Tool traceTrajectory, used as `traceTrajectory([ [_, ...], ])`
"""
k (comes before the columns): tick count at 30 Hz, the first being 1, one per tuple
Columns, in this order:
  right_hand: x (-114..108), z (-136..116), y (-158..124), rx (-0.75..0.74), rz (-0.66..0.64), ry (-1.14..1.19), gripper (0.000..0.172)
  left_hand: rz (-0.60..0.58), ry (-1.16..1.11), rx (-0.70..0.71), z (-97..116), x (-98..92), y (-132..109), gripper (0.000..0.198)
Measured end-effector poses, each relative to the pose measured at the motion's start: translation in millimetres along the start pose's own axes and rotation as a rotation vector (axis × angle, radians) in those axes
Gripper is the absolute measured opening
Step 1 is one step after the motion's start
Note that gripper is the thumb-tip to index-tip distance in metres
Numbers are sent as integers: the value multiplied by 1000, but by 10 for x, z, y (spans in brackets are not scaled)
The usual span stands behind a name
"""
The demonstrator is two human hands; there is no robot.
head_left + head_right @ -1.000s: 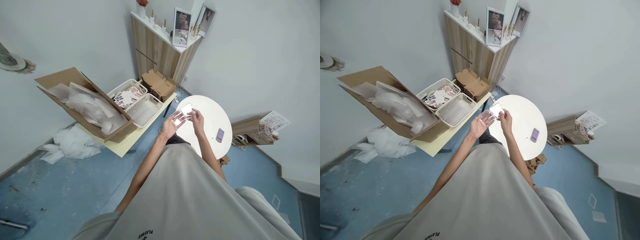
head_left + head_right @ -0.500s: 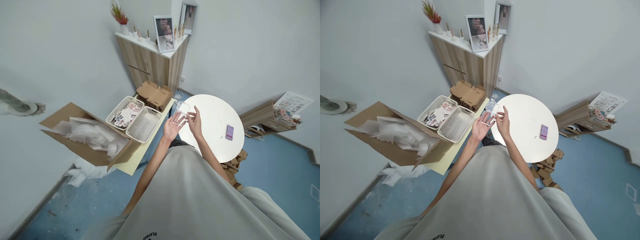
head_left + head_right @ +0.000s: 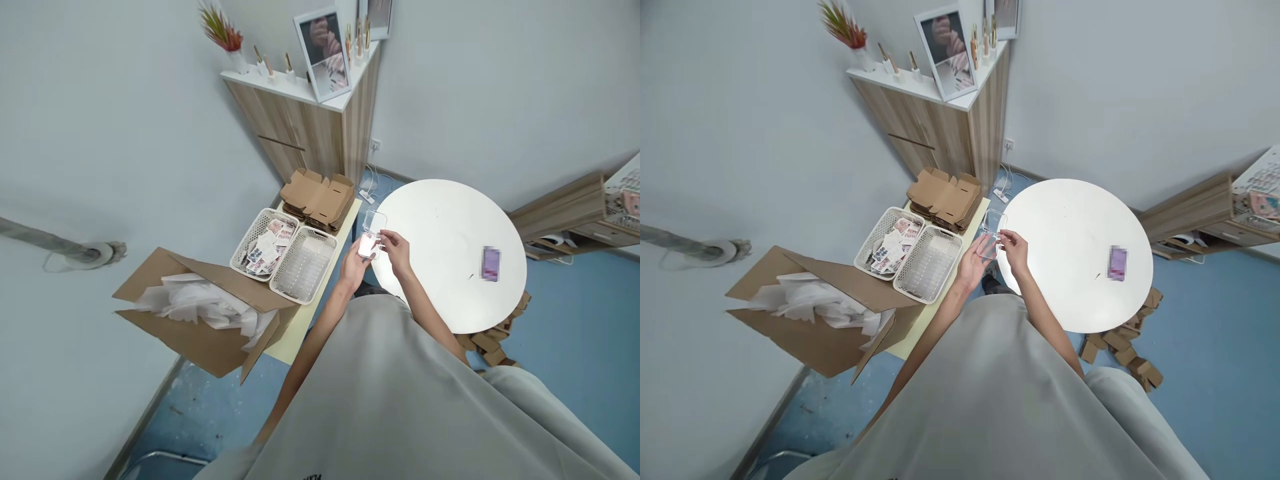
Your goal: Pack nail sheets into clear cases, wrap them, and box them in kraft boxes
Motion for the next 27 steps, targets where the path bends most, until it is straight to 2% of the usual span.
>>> traceTrajectory([
  [6, -263, 582, 408, 101, 154, -145, 45, 150, 120, -137, -173, -308, 324, 46],
  [11, -490, 1097, 620, 238, 265, -285, 36, 235, 105, -251, -148, -483, 536, 41],
  [16, -646, 1430, 745, 286, 279, -448, 27, 218, 154, -254, -74, -524, 680, 44],
  [21, -749, 1481, 812, 309, 226, -646, 26, 198, 184, -250, -66, -524, 752, 50],
  [24, -783, 1367, 823, 316, 215, -729, 20, 211, 148, -273, -41, -512, 752, 50],
  [27, -726, 1158, 832, 279, 192, -783, 20, 241, 81, -303, 17, -518, 706, 49],
])
Point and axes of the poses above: each hand's wrist, its own y-axis towards the middle knuckle, its own x-axis out of the palm, z = x × y, the point moved 4 cm from there along y, towards the middle knuckle, and after that the axes turned 11 degrees about z, right-handed, at the moved point
